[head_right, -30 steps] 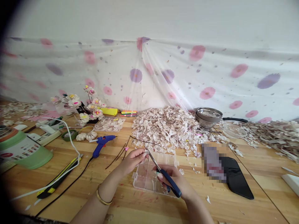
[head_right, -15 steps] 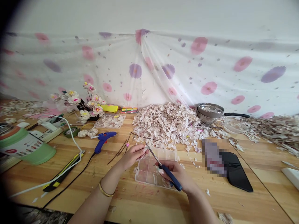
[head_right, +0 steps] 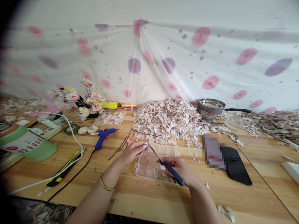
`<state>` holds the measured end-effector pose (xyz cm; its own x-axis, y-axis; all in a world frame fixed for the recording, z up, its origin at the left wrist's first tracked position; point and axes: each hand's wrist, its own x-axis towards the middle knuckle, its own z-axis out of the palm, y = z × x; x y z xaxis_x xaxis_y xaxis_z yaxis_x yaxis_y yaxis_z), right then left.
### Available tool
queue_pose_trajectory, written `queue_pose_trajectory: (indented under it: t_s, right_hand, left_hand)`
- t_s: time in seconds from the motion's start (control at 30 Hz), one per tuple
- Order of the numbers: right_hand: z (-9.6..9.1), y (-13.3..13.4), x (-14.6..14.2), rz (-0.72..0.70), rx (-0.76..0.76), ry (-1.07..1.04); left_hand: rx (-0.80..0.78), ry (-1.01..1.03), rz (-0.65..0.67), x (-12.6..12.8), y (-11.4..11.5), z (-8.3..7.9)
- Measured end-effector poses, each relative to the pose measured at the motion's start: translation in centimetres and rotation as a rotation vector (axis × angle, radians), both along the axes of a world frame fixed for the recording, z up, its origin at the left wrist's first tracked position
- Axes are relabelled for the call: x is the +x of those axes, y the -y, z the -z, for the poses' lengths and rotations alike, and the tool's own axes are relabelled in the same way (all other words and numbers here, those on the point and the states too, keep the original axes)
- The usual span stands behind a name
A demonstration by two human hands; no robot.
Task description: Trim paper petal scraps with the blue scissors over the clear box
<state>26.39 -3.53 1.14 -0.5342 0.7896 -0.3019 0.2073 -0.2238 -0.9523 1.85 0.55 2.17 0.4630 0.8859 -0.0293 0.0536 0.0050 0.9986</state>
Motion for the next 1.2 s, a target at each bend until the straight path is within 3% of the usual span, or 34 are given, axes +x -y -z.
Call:
queue_pose_trajectory:
  t_s: [0.33, 0.83, 1.1, 1.2]
  right_hand:
    - [-0.6, 0.1, 0.3, -0.009, -0.024, -0.018]
    - [-2.2, -0.2, 1.5, -0.102, 0.002, 0.041]
    - [-0.7, 0.3, 0.9, 0.087, 0.212, -0.327]
    - [-0.2, 0.4, 0.3, 0.086, 0.268, -0.335]
  left_hand:
    - [-0.024, 0.007, 0.030, -0.4, -0.4, 0.7]
    - [-0.113, 0.016, 0.162, -0.5, -0.1, -0.6]
    - [-0.175, 0.059, 0.275, -0.3, 0.5, -0.9]
    - [-0.169, 0.089, 0.275, -0.4, 0.6, -0.9]
